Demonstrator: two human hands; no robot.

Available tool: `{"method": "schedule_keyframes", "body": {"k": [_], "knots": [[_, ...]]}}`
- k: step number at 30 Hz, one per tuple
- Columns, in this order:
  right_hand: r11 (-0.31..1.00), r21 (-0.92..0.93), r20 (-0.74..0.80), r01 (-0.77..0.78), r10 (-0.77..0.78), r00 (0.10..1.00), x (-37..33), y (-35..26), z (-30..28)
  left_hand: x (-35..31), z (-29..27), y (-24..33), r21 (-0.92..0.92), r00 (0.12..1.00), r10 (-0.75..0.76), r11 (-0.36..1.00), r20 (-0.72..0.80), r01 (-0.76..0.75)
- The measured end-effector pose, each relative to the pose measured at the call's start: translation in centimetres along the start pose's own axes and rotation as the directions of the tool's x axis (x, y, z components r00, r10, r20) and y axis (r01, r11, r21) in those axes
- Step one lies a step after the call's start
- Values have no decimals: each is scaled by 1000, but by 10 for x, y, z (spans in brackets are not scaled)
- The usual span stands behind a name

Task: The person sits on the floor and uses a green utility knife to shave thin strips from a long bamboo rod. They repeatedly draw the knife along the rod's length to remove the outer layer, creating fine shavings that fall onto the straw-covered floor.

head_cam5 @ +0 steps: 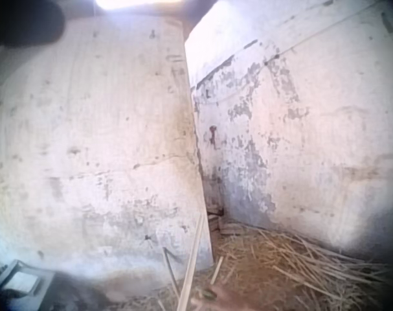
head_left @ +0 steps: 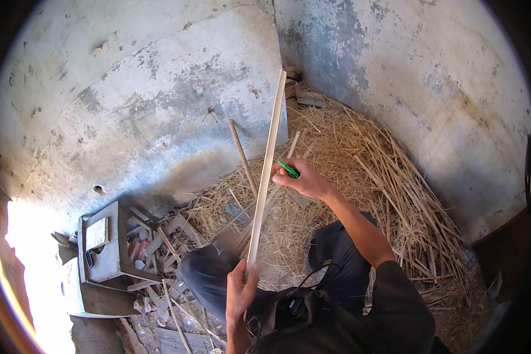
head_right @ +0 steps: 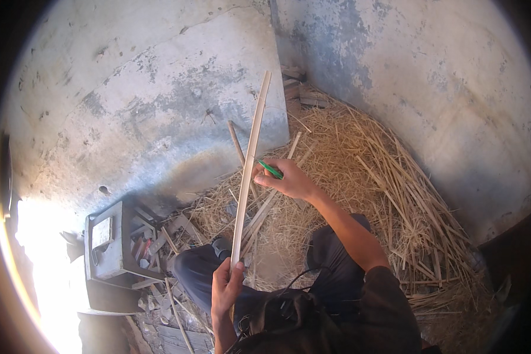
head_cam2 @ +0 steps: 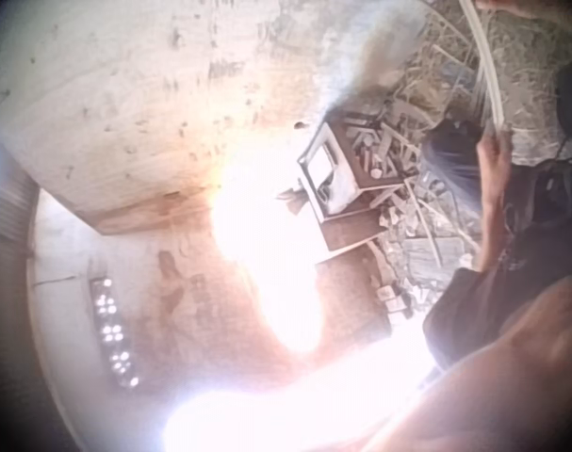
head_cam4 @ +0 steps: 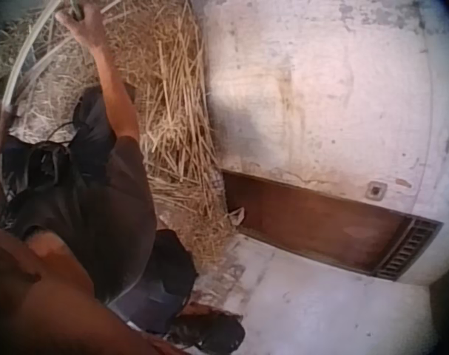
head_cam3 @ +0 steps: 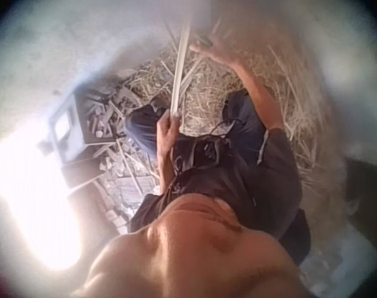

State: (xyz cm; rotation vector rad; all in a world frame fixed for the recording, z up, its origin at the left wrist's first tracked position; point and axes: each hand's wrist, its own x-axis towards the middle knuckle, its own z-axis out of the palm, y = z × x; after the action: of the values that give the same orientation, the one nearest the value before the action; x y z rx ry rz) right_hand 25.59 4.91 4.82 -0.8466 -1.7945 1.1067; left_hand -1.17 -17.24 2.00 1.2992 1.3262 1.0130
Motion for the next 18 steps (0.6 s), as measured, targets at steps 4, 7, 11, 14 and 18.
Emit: {"method": "schedule_keyframes", "body": {"k": [4, 7, 11, 14, 18], "knots": [[997, 55, 25, 45, -46, 999, 0, 2, -5, -1, 1, 9, -8, 999, -24, 1000, -48, 24], [994, 68, -20, 86, -85, 996, 1, 5, -4, 0, -2, 8, -52, 998, -37, 998, -49, 35], [994, 37, -48, 102, -100, 994, 1, 4, -5, 2, -4, 4, -37, 998, -47, 998, -48, 45], [992, 93, -88, 91, -83, 993, 1, 8, -13, 2, -5, 2, -38, 998, -64, 997, -13, 63], [927, 338, -261, 164, -75, 963, 5, 15, -26, -1, -4, 5, -223, 991, -126, 968, -36, 115]]}}
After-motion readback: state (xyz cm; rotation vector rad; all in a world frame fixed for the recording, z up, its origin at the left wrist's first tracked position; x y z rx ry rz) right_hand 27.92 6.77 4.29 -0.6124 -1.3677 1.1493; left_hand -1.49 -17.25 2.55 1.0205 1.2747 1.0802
